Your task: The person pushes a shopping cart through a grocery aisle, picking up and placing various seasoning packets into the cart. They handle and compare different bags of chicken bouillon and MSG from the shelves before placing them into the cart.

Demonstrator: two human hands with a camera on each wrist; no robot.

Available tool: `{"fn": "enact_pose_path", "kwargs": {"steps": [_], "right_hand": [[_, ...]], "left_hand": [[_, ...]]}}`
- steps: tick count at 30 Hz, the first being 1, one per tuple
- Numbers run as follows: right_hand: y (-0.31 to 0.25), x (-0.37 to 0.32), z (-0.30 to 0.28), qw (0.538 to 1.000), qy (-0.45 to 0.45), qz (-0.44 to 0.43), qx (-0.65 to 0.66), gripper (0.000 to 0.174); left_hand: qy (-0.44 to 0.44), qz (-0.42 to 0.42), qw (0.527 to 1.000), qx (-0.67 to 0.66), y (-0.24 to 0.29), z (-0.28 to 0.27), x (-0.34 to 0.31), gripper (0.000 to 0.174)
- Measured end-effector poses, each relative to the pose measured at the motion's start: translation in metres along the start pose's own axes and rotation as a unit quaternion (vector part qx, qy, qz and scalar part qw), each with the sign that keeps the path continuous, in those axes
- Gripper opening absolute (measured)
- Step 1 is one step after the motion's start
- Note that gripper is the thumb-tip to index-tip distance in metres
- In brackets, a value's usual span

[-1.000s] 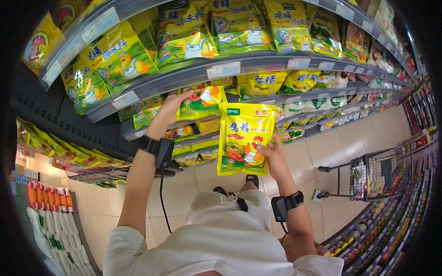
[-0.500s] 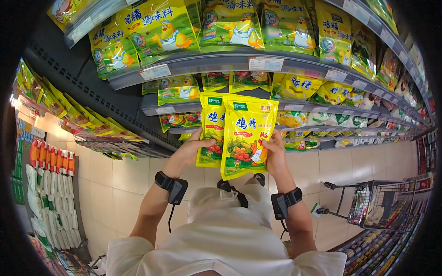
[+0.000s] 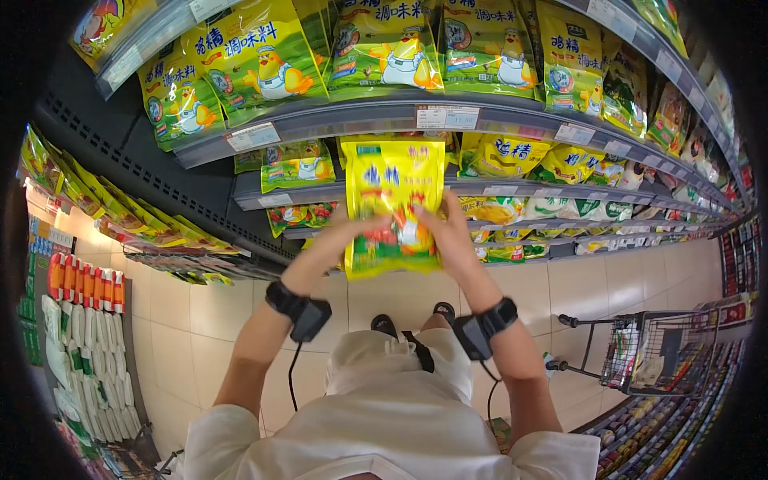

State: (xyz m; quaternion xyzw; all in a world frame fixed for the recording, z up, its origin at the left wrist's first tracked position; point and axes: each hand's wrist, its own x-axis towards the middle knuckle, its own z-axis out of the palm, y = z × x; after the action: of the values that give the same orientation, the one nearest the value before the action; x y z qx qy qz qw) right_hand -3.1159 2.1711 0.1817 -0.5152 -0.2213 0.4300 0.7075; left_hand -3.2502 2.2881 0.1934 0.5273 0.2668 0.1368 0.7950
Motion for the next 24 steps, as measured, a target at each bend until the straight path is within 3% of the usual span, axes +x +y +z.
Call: {"fn": "enact_pose_path", "kwargs": {"steps": [5, 7, 8, 10, 11, 15, 19, 20, 21, 22, 24], "right_hand": [[-0.029, 0.077, 0.007, 0.997, 0.003, 0.015, -0.08, 0.041], [-0.021, 0.107, 0.005, 0.977, -0.037, -0.174, -0.116, 0.035], [-0.021, 0.116, 0.003, 0.978, -0.038, -0.173, -0.114, 0.035], [-0.026, 0.123, 0.003, 0.978, 0.017, -0.039, -0.203, 0.028], [-0.026, 0.126, 0.004, 0.98, 0.025, -0.031, -0.194, 0.022], [-0.018, 0.133, 0.004, 0.978, 0.052, -0.079, -0.187, 0.016], [-0.009, 0.135, 0.0, 0.98, 0.058, -0.046, -0.186, 0.02], [-0.002, 0.133, -0.002, 0.973, 0.019, -0.129, -0.192, 0.026], [0.001, 0.127, 0.001, 0.958, -0.019, -0.211, -0.195, 0.034], [0.004, 0.121, 0.006, 0.958, -0.02, -0.212, -0.194, 0.034], [0.01, 0.107, 0.015, 0.936, 0.02, -0.323, -0.142, 0.048]], "left_hand": [[-0.01, 0.052, 0.998, 0.022, 0.048, -0.015, 0.052, 0.038], [0.0, 0.037, 0.999, 0.009, 0.057, -0.023, 0.064, 0.034], [0.001, 0.036, 0.999, 0.009, 0.057, -0.03, 0.075, 0.034], [0.016, 0.083, 0.996, 0.042, 0.05, -0.044, 0.095, 0.032], [0.025, 0.134, 0.989, 0.059, 0.046, -0.046, 0.101, 0.032], [0.032, 0.137, 0.989, 0.054, 0.043, -0.054, 0.116, 0.032], [0.022, 0.139, 0.984, 0.112, 0.04, -0.058, 0.115, 0.036], [0.011, 0.121, 0.98, 0.157, 0.039, -0.056, 0.107, 0.038], [0.075, 0.122, 0.954, 0.265, 0.035, -0.054, 0.103, 0.042], [0.076, 0.122, 0.953, 0.265, 0.032, -0.053, 0.099, 0.042], [0.128, 0.29, 0.898, 0.307, 0.025, -0.05, 0.09, 0.044]]}}
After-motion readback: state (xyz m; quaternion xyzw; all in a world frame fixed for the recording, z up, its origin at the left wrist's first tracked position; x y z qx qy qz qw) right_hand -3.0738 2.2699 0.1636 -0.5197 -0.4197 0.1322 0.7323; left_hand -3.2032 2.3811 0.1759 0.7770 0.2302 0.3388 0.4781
